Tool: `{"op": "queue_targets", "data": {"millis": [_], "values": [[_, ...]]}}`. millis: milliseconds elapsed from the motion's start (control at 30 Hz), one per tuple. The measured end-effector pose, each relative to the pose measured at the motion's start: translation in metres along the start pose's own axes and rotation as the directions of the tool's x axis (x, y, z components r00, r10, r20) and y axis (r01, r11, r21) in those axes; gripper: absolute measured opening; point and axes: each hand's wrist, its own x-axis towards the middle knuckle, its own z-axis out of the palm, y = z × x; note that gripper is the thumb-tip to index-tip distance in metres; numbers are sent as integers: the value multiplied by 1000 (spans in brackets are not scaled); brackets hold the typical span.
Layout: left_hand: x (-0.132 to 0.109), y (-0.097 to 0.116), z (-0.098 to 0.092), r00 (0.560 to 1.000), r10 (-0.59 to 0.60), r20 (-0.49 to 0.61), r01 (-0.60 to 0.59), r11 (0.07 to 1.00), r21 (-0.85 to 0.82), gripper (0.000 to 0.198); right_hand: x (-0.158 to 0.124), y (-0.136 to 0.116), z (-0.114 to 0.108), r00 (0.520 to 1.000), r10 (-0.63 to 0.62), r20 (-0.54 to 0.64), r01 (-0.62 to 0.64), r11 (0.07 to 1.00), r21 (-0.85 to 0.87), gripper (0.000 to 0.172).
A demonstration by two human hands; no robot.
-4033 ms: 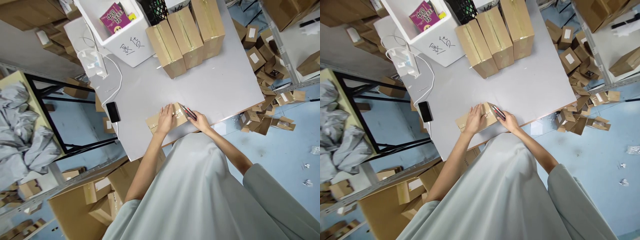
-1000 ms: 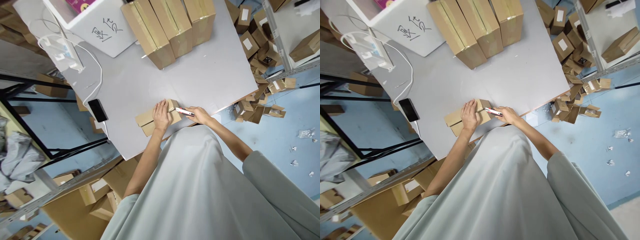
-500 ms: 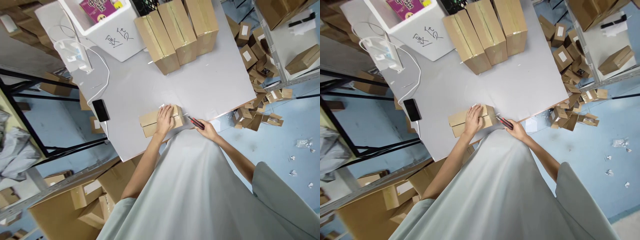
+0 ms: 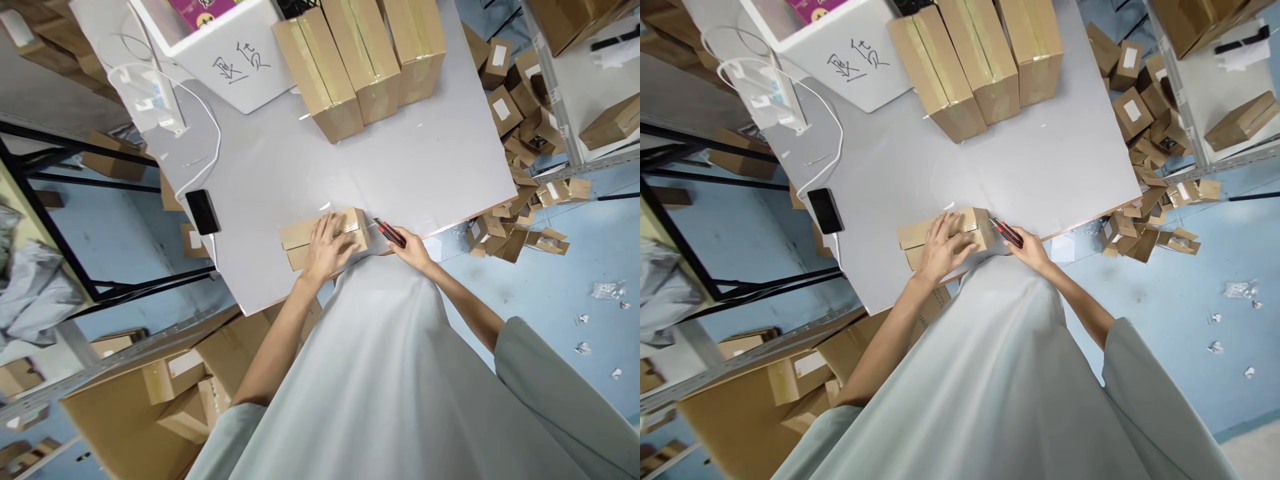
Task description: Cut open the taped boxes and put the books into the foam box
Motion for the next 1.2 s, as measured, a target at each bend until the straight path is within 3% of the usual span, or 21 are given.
{"op": "queue_targets", "data": {"millis": [200,400,567,700,1033,1200], "values": [[-8,-3,3,998,-58,35,56,997,46,63,3,-12,-4,998,-24,63,29,996,-79,44],[-1,-8,1,998,-14,65,11,999,45,63,11,-16,-3,974,-145,176,177,967,-184,54],[1,-7,2,992,-24,122,18,999,50,66,19,-15,2,971,-117,209,180,931,-317,57],[-5,-4,3,993,-64,101,60,997,45,67,25,-15,4,970,-104,218,182,907,-380,57],[-3,-5,4,993,-117,28,117,993,-10,67,33,-13,1,960,-110,259,199,916,-347,59],[-8,-9,10,992,-127,19,128,991,-26,65,13,-12,-1,932,-132,337,242,920,-309,59]]}}
